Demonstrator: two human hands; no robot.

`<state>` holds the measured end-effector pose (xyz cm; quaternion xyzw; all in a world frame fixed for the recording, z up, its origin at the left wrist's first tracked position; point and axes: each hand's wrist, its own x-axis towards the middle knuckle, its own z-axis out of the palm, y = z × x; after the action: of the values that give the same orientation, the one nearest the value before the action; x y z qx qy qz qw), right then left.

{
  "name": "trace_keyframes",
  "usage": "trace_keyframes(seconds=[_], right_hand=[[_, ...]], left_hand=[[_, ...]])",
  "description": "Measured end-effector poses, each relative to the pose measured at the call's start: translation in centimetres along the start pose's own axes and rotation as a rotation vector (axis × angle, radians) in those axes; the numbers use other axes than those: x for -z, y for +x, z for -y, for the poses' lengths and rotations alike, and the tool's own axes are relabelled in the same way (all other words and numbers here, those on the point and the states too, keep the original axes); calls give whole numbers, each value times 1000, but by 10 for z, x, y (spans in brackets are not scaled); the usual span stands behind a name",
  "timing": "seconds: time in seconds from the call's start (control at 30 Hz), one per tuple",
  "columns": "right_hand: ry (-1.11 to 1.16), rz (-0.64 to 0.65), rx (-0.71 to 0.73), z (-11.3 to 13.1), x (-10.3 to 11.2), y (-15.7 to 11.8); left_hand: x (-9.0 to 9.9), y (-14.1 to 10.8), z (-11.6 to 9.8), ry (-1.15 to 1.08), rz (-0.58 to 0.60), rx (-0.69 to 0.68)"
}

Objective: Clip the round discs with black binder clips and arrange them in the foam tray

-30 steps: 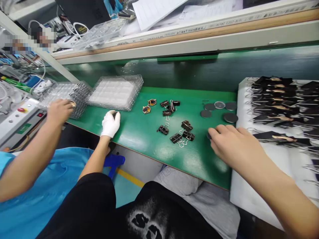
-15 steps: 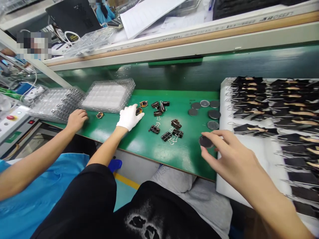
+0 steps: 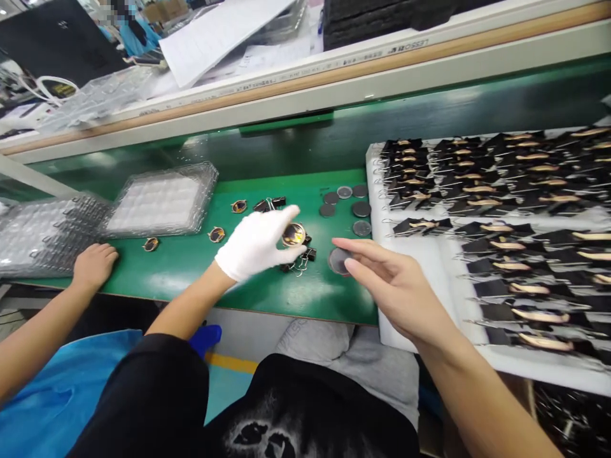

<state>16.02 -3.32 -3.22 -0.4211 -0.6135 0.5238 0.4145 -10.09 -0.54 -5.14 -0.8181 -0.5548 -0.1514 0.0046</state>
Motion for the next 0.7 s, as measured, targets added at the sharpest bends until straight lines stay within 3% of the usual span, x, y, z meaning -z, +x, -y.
trace_keyframes(seconds=[0.1,0.3,0.4,0.47,0.57,0.7], right_hand=[[28,-78,33,0,-7,4],[-139,-296,-16,-7,4,5],[-81,-211,-115,-7,13,6],[18,-171,-163,-7,17,6],[140,-251,-178,-10,22,4],[314,-273,-269,-17,26,0]], left_hand=[[6,19,-32,-30,30,-178],[-3,46,-54,-66,-56,-543],[-6,54,-58,-75,-138,-629],[-2,59,-52,-56,-120,-611],[10,66,-27,31,65,-446],[20,68,3,128,461,-235]])
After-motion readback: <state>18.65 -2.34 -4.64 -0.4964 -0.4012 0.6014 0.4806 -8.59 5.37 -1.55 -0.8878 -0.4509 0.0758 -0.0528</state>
